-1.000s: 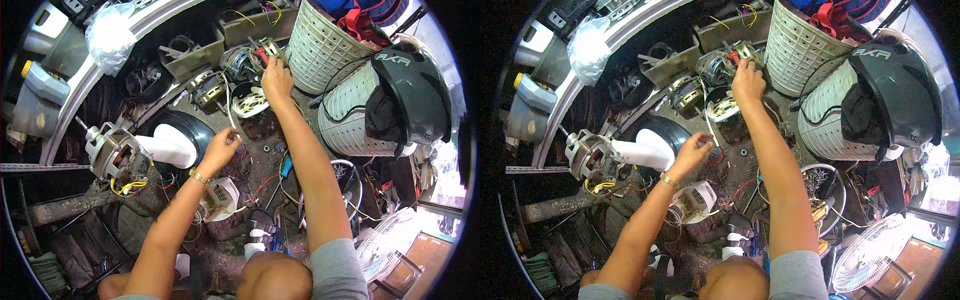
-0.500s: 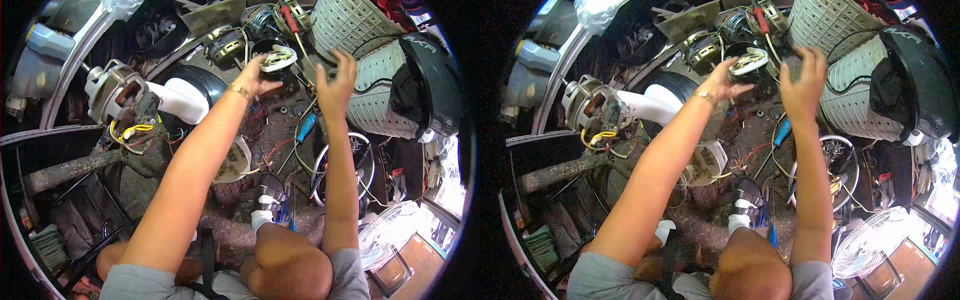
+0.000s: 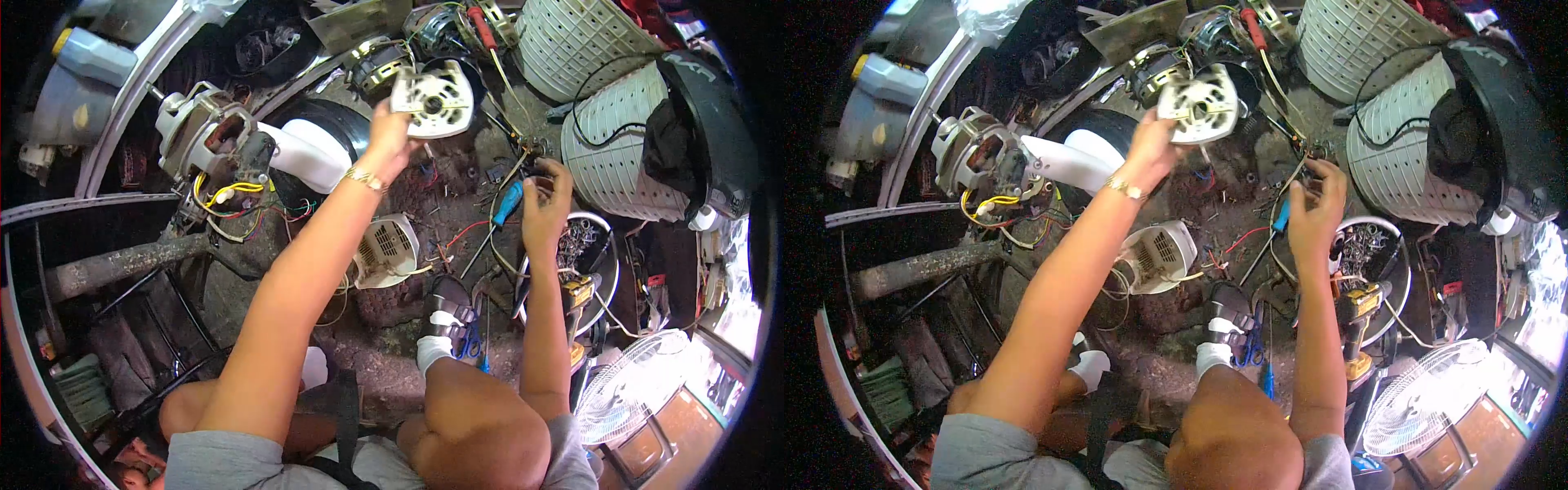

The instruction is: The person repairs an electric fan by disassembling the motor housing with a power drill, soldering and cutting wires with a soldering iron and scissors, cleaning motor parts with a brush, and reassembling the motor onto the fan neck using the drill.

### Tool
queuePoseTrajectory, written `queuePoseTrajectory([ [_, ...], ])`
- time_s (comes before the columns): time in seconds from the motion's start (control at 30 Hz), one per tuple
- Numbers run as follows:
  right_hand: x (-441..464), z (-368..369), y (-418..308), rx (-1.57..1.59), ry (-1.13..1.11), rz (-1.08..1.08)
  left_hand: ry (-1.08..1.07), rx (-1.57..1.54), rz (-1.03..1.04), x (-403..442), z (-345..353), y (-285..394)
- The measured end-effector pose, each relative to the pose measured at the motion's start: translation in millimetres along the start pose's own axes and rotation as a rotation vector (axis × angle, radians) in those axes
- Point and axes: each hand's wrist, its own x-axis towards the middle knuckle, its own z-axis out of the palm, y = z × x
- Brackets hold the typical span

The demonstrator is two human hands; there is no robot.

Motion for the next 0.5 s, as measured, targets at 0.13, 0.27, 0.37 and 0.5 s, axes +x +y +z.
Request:
queuePoseTrajectory([
  [0.13, -21, 10, 12, 0.154, -0.108, 0.133, 0.193, 0.031, -0.012, -9, -55, 11],
  [0.27, -56, 14, 7, 0.061, -0.286, 0.241, 0.254, 0.028, -0.114, 6, -98, -6],
  [0.37, -88, 24, 7, 0.149, -0.369, 0.273, 0.212, 0.018, -0.081, 17, -106, -17],
  [0.5, -105, 31, -17, 0.004, -0.737, 0.002, 0.125, 0.089, -0.08, -10, -88, -10],
])
